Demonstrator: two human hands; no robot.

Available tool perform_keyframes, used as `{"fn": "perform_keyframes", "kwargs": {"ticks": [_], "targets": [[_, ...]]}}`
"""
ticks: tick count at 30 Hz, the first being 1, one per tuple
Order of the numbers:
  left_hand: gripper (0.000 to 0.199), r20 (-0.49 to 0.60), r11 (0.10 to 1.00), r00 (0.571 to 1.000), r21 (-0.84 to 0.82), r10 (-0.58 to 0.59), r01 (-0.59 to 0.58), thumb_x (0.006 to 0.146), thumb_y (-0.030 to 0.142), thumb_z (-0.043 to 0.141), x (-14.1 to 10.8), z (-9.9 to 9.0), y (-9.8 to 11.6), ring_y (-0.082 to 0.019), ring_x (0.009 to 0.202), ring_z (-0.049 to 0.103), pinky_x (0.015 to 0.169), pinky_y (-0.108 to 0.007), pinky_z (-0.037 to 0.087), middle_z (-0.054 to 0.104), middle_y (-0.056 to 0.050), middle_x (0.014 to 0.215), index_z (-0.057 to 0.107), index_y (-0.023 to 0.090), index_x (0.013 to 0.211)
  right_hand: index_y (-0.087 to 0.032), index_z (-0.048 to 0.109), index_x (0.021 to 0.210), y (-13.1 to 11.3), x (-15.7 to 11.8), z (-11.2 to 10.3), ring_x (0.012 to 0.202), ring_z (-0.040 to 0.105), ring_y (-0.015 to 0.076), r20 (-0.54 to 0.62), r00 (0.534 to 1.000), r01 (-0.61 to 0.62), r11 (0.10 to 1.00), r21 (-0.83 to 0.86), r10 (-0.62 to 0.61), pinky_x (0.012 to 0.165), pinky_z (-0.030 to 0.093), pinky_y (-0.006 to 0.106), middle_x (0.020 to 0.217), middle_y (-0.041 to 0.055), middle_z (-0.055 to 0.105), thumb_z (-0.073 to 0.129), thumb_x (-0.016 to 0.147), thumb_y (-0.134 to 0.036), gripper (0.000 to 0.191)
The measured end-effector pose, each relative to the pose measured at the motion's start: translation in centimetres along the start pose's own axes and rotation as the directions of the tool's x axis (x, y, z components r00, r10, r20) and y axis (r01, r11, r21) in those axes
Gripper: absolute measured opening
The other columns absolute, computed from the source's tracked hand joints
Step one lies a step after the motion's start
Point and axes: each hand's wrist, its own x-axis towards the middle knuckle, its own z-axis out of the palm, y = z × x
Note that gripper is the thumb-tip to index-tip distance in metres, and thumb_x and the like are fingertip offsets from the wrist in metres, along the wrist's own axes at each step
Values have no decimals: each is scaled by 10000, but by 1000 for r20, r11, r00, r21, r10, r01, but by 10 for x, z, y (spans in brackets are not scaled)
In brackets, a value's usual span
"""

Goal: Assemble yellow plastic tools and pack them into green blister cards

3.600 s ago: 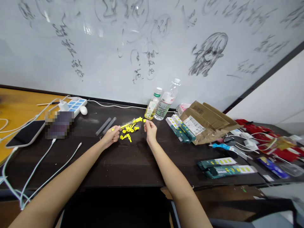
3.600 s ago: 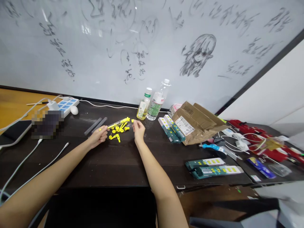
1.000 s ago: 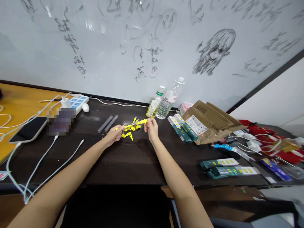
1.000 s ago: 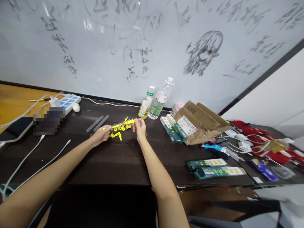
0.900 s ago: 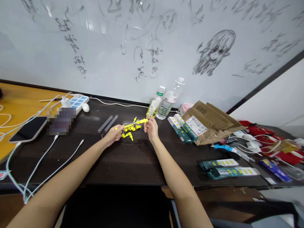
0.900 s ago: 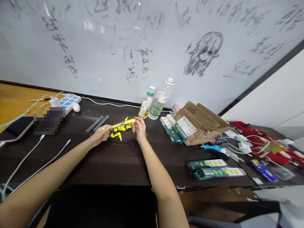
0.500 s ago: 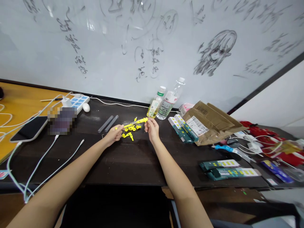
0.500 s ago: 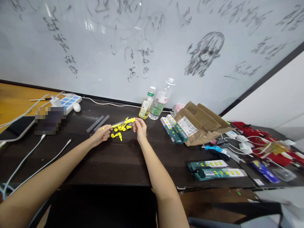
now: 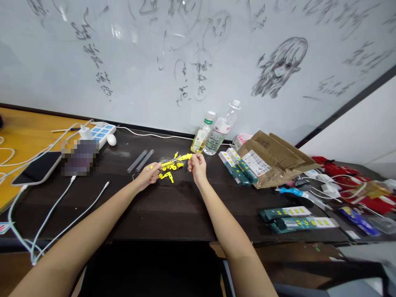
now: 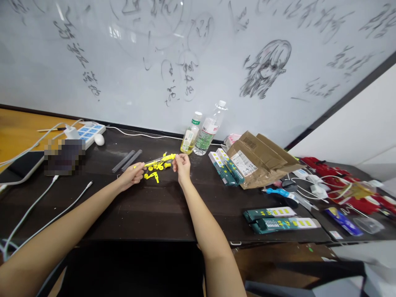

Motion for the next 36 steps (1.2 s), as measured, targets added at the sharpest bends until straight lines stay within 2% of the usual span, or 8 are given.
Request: {"fn": "perform_keyframes", "kwargs": {"ticks": [3, 8, 13, 18, 23, 28, 33, 36], "targets": [[417, -3, 1000, 1000, -4, -2, 2, 751, 565, 631, 0, 0, 0, -12, 331, 150, 317, -121, 92, 190, 132, 453, 465, 183, 776, -210, 524, 906, -1, 0, 0, 389, 409, 47, 40, 999, -21, 1000, 2, 21, 348, 306, 165, 567, -70, 544, 625, 762, -455, 302], [417, 4, 1000, 1000, 3, 1, -1, 748, 565, 633, 0, 0, -1, -12, 335, 149, 317, -120, 92, 191, 131, 456, 460, 186, 769, -208, 465, 757, -1, 0, 0, 380, 398, 39, 9, 1000, 1, 1000, -31, -1, 348, 304, 158, 525, -80, 523, 687, 720, -424, 312], [416, 0, 1000, 1000, -3, 1, -1, 749, 566, 632, 0, 0, -1, -13, 339, 142, 317, -121, 95, 180, 132, 461, 456, 190, 773, -212, 515, 903, -1, -1, -1, 391, 423, 52, 59, 998, -25, 999, 21, 24, 355, 319, 165, 561, -69, 554, 618, 772, -443, 285], [414, 6, 1000, 1000, 7, -1, 1, 751, 570, 626, 0, 0, 0, -12, 339, 142, 315, -121, 92, 183, 129, 466, 473, 185, 773, -209, 454, 735, -1, -1, 0, 371, 395, 39, 18, 1000, -2, 1000, -5, 2, 344, 299, 157, 519, -77, 533, 682, 726, -427, 315], [403, 2, 1000, 1000, 7, -3, 3, 758, 560, 623, -1, 0, 1, -13, 339, 145, 315, -119, 98, 185, 128, 466, 478, 185, 779, -208, 516, 897, -2, -1, 1, 386, 422, 50, 72, 997, -30, 999, 31, 27, 352, 313, 164, 560, -66, 568, 630, 760, -451, 302], [403, 7, 1000, 1000, 9, 3, -3, 757, 555, 627, -1, 1, 0, -13, 339, 148, 316, -119, 97, 187, 128, 464, 475, 183, 773, -209, 442, 735, -2, -1, 1, 368, 395, 39, 20, 1000, -16, 999, -34, 16, 347, 304, 156, 505, -86, 524, 699, 701, -452, 355], [397, 8, 1000, 1000, 15, 3, -3, 764, 555, 618, -1, 1, 0, -15, 334, 146, 313, -120, 94, 186, 129, 464, 479, 184, 779, -217, 493, 869, -1, -1, 1, 383, 419, 50, 38, 999, -37, 999, -13, 37, 351, 307, 165, 547, -78, 538, 629, 746, -505, 341], [400, 5, 1000, 1000, 17, 1, -1, 760, 556, 622, -1, 1, 1, -14, 335, 143, 313, -120, 95, 183, 130, 467, 474, 185, 776, -207, 479, 790, 0, 0, 0, 380, 399, 40, 33, 999, -35, 998, -52, 37, 353, 300, 160, 523, -83, 515, 684, 707, -476, 349]]}}
